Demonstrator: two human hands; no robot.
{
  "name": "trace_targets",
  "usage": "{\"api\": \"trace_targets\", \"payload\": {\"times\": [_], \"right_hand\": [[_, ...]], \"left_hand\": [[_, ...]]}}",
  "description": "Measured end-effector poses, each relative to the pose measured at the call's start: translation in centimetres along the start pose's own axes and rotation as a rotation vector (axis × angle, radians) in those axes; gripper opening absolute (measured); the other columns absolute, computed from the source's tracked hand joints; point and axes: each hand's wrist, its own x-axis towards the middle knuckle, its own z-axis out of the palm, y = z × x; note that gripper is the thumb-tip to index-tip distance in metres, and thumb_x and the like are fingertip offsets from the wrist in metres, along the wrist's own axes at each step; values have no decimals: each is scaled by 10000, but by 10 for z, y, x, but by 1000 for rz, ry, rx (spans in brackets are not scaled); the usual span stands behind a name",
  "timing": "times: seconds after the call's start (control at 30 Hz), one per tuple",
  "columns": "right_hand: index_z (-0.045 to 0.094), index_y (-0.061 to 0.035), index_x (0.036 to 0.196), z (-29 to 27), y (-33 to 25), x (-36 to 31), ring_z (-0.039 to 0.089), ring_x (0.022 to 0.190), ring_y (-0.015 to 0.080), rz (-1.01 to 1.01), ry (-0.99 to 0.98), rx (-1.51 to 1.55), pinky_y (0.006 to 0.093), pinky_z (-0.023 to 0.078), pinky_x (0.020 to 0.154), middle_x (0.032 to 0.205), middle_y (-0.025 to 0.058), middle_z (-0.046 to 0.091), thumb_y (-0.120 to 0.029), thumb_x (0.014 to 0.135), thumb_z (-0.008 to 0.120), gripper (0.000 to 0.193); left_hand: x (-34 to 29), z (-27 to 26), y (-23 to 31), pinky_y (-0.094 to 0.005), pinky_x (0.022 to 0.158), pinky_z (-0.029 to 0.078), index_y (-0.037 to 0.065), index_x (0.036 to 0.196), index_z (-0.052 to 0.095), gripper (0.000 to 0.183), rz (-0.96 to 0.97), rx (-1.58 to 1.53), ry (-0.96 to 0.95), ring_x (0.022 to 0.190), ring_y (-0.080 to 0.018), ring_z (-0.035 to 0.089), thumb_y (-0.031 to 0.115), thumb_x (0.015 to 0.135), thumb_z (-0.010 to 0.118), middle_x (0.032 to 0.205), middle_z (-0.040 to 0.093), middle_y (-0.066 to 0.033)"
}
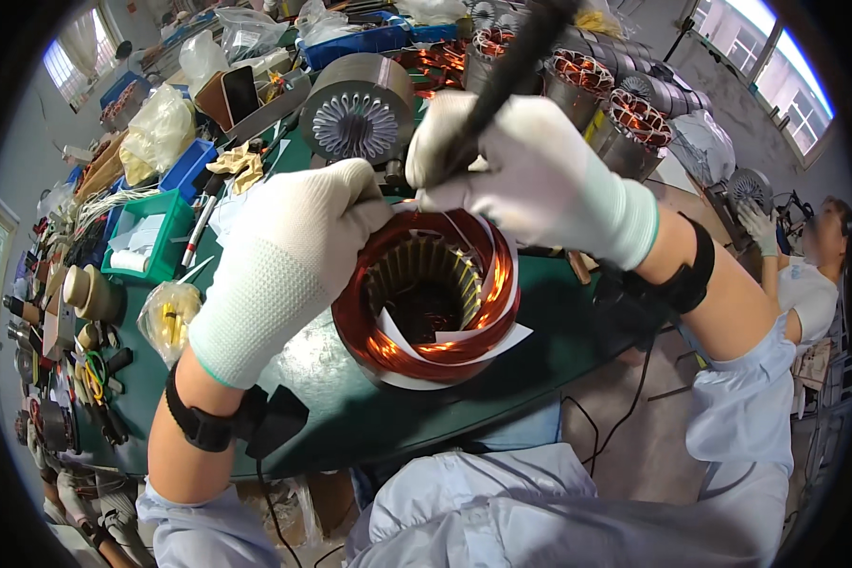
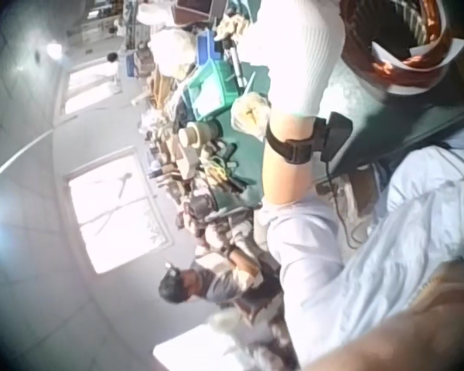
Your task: Assembling a motor stator by inserting wire coils, sewing them in place, and trimming excess insulation.
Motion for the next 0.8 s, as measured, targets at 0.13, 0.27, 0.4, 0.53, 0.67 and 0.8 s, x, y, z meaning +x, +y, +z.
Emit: {"api": "trace_targets", "payload": {"times": [0.13, 0.27, 0.4, 0.53, 0.67, 0.8], "right_hand": [[610, -68, 941, 4, 4, -13, 679, 853, 326, -69, 38, -59, 377, 548, 753, 899, 98, 640, -72, 817, 780, 211], [624, -69, 959, 0, 4, -19, 684, 843, 319, -27, 71, -54, 381, 550, 742, 875, 104, 653, -88, 827, 767, 195], [636, -16, 1053, -4, -8, -18, 694, 825, 195, 133, 238, 226, 332, 551, 747, 887, 57, 681, -88, 952, 697, 137], [603, -18, 1261, -78, 51, -79, 669, 838, 145, 475, 230, 710, 266, 561, 768, 973, 35, 670, -255, 1072, 553, 307], [595, -20, 1135, -69, 120, -186, 640, 1150, 355, 151, -365, -1041, 384, 525, 1040, 1266, 229, 608, -122, 947, 601, 214], [594, -15, 1323, -12, 43, -82, 616, 1183, 360, 2, 19, -311, 389, 501, 1039, 1319, 209, 591, -19, 936, 552, 389]], "left_hand": [[7, -11, 0, -427, 721, 530, 20, 966, 698, 201, -87, -135, -127, 803, -384, 687, 217, 930, 688, 835, 692, -205], [5, -1, 6, -425, 718, 527, 33, 954, 697, 192, 36, -53, -122, 830, -380, 688, 223, 933, 681, 849, 696, -192], [-4, 4, 3, -426, 706, 526, 69, 921, 680, 165, 22, -3, 72, 801, -380, 687, 233, 936, 684, 825, 690, -169], [-2, 5, 5, -421, 708, 536, 66, 931, 685, 181, -28, -28, -18, 802, -369, 693, 247, 943, 684, 826, 698, -158], [-7, 6, 13, -416, 700, 534, 56, 937, 688, 165, 16, -50, 53, 799, -363, 692, 219, 948, 671, 809, 687, -173], [-18, 11, 4, -411, 688, 521, 32, 938, 671, 157, -23, -8, 72, 773, -369, 683, 186, 960, 653, 792, 667, -198]]}}
